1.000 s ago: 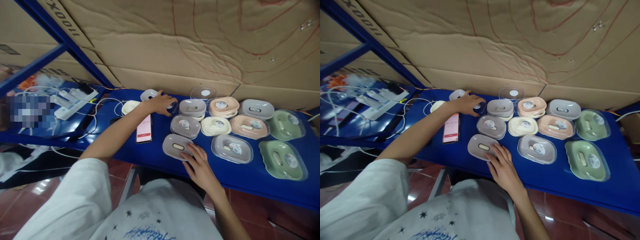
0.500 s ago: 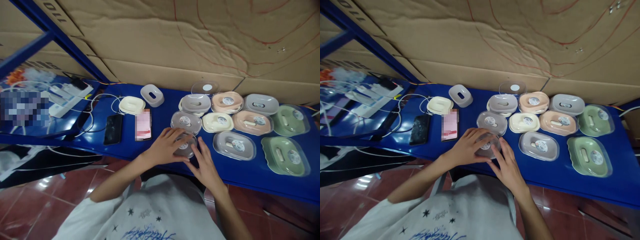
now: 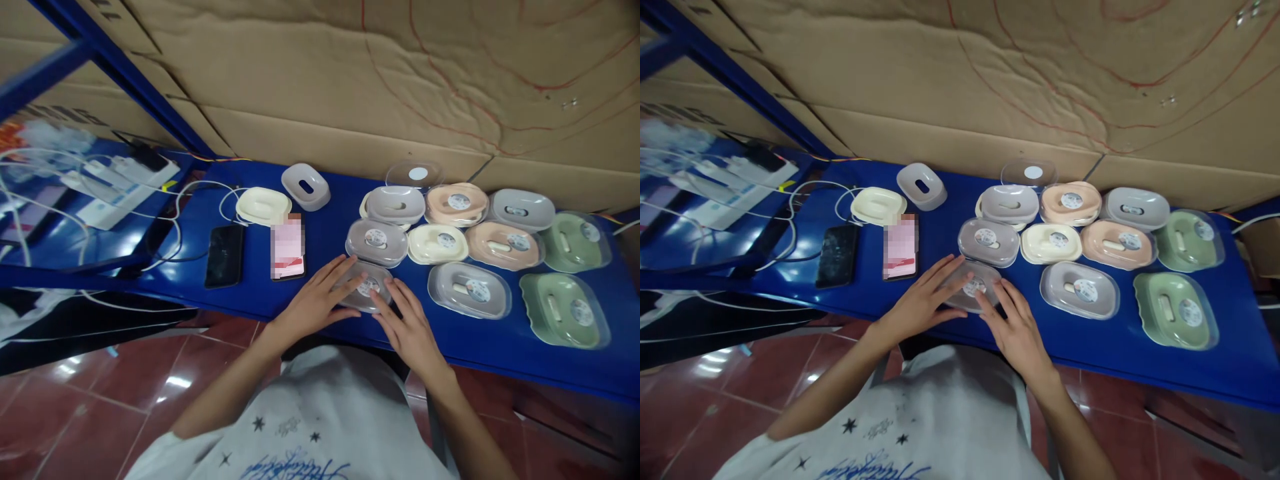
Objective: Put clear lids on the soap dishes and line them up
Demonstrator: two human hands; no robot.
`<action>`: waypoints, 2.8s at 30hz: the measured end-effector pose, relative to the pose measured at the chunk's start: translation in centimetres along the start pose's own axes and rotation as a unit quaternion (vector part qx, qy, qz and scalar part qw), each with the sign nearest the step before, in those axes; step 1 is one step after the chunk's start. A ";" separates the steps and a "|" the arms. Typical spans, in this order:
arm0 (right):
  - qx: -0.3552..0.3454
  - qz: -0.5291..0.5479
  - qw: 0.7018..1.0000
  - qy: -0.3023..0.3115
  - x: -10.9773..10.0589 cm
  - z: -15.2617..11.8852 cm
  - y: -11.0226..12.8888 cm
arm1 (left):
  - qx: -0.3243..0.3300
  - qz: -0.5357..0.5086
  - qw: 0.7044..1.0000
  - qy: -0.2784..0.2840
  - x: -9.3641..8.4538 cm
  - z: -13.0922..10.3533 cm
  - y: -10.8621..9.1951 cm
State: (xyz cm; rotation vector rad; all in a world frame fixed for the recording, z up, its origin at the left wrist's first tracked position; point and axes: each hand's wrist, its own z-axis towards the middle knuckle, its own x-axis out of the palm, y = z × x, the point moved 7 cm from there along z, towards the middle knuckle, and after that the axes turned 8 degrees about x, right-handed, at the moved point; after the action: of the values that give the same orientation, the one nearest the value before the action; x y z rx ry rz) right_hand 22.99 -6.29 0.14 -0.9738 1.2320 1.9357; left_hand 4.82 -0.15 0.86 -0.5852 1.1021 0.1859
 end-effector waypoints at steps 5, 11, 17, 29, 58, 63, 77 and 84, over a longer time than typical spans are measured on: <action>-0.015 -0.004 1.000 0.027 0.5 0.1 0.4 | 0.006 0.000 0.999 -0.040 0.5 -0.4 0.4; -0.007 -0.007 0.999 0.034 0.5 0.3 0.3 | 0.008 -0.025 0.998 -0.056 0.1 -0.4 0.3; -0.012 0.008 0.999 0.039 -1.1 0.3 0.3 | -0.005 -0.133 0.990 -0.036 -0.8 -1.4 -1.1; 0.147 -0.159 0.939 -0.269 -18.0 0.3 -16.2 | -0.001 0.057 0.997 -0.044 -2.2 3.4 -0.6; 0.014 -0.001 0.994 0.111 -8.8 12.4 -8.6 | 0.007 0.082 0.996 0.035 3.7 6.5 -3.6; -0.020 -0.069 0.994 0.079 -7.2 15.9 -7.9 | -0.003 0.087 0.996 -0.008 2.0 2.8 -3.5; -0.015 -0.148 0.989 -0.011 -9.3 10.4 -1.6 | -0.073 0.044 0.982 -0.167 -1.3 -5.8 -2.1; -0.064 -0.085 0.994 0.040 -3.3 0.8 3.1 | -0.011 0.082 0.987 -0.136 -1.7 -4.5 -2.6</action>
State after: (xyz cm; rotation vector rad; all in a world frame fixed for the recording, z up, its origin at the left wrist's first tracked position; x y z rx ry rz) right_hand 22.01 -7.07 4.55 -1.1927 1.0418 1.8754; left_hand 1.62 -4.51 1.81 -0.4720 0.8830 0.4085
